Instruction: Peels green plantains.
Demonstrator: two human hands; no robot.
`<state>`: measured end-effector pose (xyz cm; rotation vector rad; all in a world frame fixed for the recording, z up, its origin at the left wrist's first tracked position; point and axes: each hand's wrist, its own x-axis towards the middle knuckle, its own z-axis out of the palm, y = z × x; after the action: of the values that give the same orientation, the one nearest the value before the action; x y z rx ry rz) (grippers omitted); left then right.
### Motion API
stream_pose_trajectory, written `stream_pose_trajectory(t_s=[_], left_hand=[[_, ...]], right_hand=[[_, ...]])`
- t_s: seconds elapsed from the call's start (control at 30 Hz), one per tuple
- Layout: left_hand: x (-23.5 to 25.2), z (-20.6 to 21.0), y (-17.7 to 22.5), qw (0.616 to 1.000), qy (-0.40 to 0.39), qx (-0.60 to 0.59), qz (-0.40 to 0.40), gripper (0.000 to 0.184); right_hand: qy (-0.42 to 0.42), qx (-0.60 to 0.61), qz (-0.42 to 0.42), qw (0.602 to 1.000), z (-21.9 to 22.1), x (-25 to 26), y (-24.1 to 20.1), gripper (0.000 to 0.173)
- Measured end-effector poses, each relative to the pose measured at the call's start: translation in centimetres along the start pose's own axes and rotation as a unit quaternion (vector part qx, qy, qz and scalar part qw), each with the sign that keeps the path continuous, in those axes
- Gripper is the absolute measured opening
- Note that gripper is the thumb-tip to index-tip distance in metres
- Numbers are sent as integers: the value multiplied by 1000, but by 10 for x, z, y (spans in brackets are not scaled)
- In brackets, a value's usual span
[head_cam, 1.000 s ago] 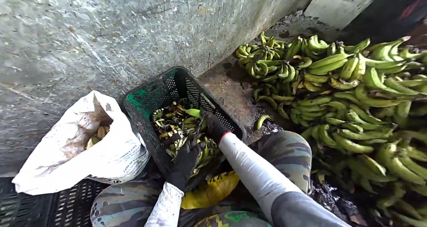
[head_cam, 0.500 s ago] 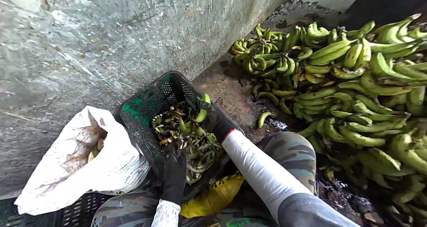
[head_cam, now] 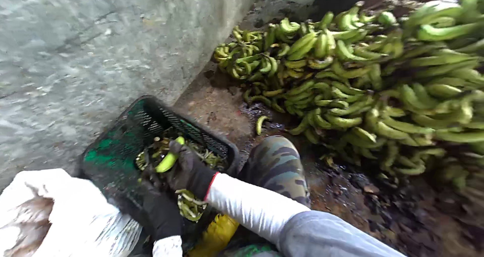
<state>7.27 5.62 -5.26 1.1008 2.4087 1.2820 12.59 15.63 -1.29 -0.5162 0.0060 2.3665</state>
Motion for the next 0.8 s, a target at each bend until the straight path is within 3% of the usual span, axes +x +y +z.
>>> stream_pose_trajectory(t_s=[0.03, 0.07, 0.1, 0.13, 0.17, 0.23, 0.3, 0.37, 0.47, 0.6, 0.73, 0.8], left_hand=[[2, 3, 2, 991, 1, -137, -7, 48], [7, 7, 6, 957, 1, -291, -14, 46], [13, 11, 8, 923, -5, -384, -7, 41], [14, 13, 7, 918, -4, -397, -13, 41], [15, 14, 3, 940, 8, -340, -32, 42], [11, 8, 7, 995, -6, -90, -47, 50], [6, -2, 19, 992, -74, 99, -27, 53], [0, -11, 33, 970, -160, 179, -35, 53], [-3, -14, 31, 953, -221, 197, -60, 62], [-4, -15, 31, 941, -262, 191, -98, 65], [-23, -33, 33, 932, -293, 161, -143, 68], [-39, -52, 28, 938, -275, 119, -175, 69]], right_hand=[[16, 23, 6, 1000, 1, -3, 2, 24], [28, 39, 12, 999, 3, -7, 3, 26], [42, 48, 19, 998, 4, -9, 4, 29], [56, 44, 16, 997, 6, -10, 5, 28], [66, 23, 7, 998, 8, -10, 2, 25], [80, -60, -21, 995, 7, -5, -8, 23], [75, -171, -40, 982, -2, 9, -23, 26], [53, -264, -24, 963, -15, 20, -38, 28], [43, -278, 22, 959, -38, 30, -42, 30], [67, -155, 40, 985, -39, 37, -35, 28], [85, -275, -121, 950, -58, 61, -53, 20], [61, -281, -130, 949, -66, 78, -65, 33]])
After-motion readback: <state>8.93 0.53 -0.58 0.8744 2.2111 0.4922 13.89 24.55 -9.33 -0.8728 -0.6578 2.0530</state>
